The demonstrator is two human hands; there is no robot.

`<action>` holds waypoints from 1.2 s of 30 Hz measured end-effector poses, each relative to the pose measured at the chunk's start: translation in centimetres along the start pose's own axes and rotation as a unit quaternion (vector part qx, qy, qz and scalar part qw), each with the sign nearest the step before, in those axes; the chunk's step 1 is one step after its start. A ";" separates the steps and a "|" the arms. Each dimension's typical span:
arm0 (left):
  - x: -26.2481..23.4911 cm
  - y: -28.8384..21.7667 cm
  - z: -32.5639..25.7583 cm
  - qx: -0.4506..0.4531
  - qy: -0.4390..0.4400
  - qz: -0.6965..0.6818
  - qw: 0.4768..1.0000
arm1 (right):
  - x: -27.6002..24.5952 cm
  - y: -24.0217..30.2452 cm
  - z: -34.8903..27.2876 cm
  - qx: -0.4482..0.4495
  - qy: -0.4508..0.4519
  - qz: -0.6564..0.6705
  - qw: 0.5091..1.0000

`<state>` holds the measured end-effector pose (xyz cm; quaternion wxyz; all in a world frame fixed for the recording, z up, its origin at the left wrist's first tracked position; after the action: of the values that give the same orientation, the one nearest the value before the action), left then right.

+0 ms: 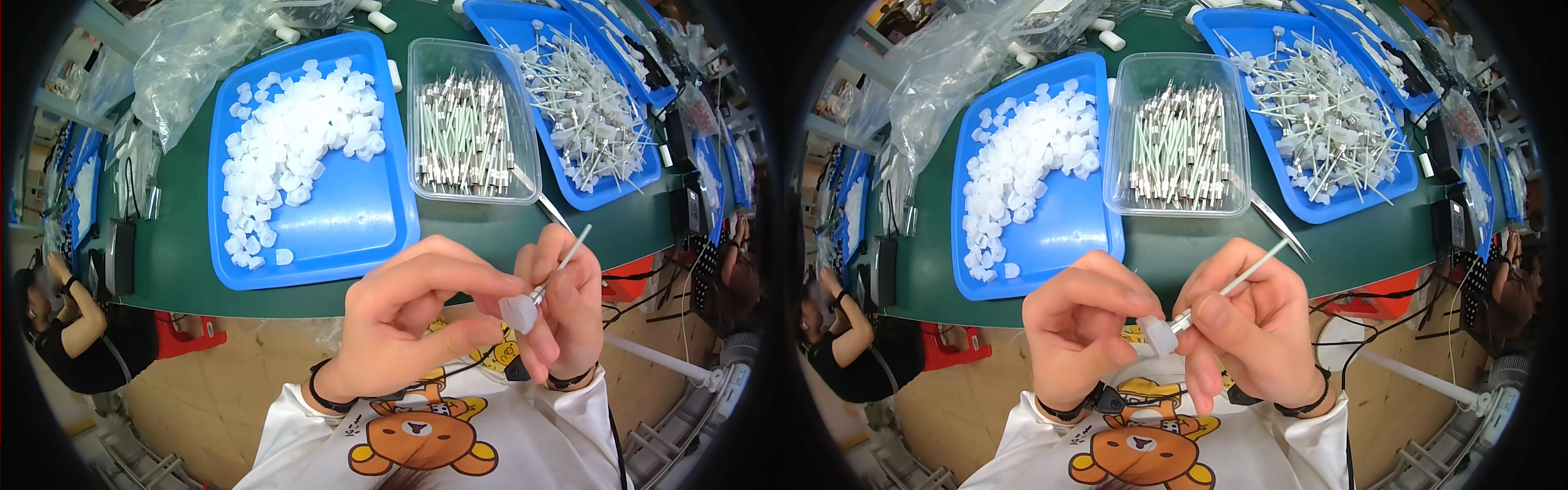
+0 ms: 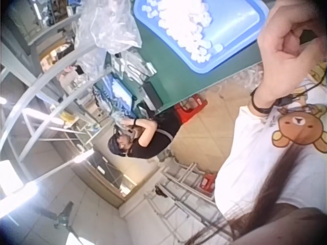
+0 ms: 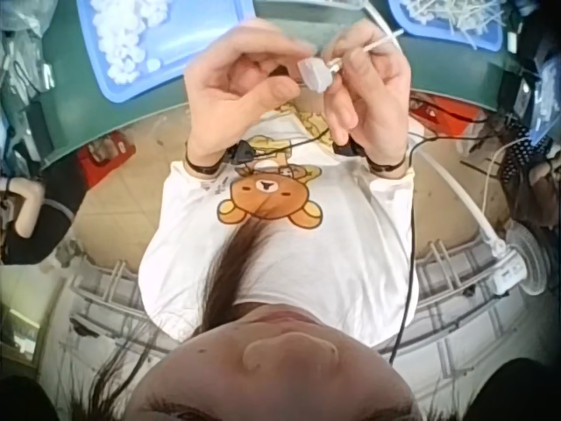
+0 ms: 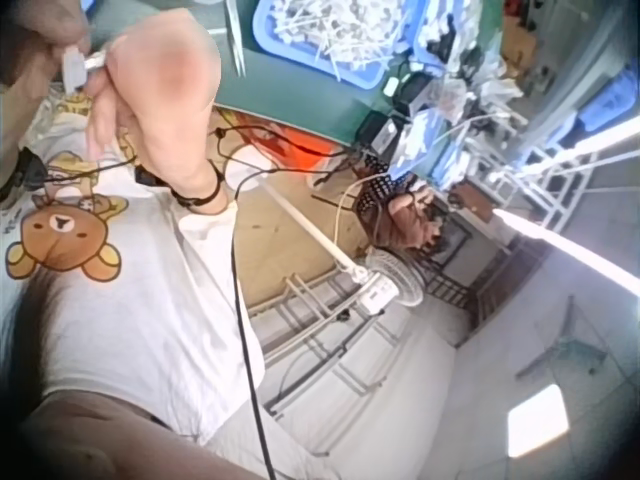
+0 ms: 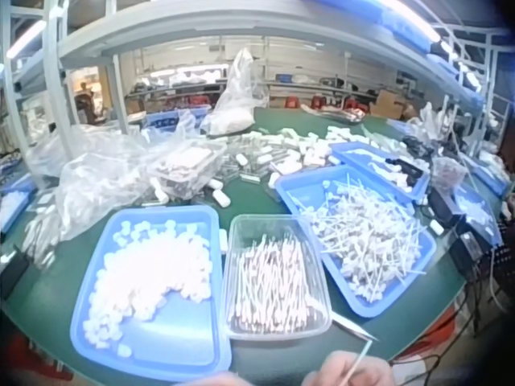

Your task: Assembling small plastic components on a factory workbench.

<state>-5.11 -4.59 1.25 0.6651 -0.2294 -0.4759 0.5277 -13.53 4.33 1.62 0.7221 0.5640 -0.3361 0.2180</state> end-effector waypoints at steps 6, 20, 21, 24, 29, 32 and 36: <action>0.6 -0.7 -0.1 -0.016 -0.004 0.016 1.000 | 0.0 -0.9 -0.3 0.066 -0.001 0.105 0.992; 0.9 -0.7 -0.9 0.075 0.005 0.178 0.981 | 0.7 -1.1 -1.3 0.044 -0.004 0.020 0.999; 0.9 -0.6 -1.0 0.084 0.003 0.178 0.980 | 0.7 -1.2 -1.4 0.051 -0.004 0.025 0.998; 0.9 -0.3 -1.1 0.109 0.012 0.174 0.979 | 0.9 -1.1 -1.4 0.080 0.020 -0.010 0.997; 0.4 0.0 -1.6 0.123 -0.007 0.189 0.974 | 0.6 -1.5 -1.5 0.107 -0.026 -0.004 0.994; 0.1 -0.4 -1.2 0.030 -0.068 0.255 0.964 | -0.6 0.2 -0.2 0.135 -0.070 -0.091 0.984; -2.2 -1.3 -1.8 -0.030 -0.162 0.388 0.907 | -3.7 9.7 0.9 -0.101 -0.218 -0.537 0.809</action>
<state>-2.84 -6.74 0.62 0.3144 -0.3269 -0.4665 0.7594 -23.03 6.33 5.49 0.6850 0.6110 -0.1483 -0.3682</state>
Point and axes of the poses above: each hand's wrist, its own z-axis towards the middle knuckle, its own x-axis out of the palm, y = z × x, the point moved 5 cm from there along z, towards the middle knuckle, and after that the axes turned 15 degrees about y, right-handed, at the moved point
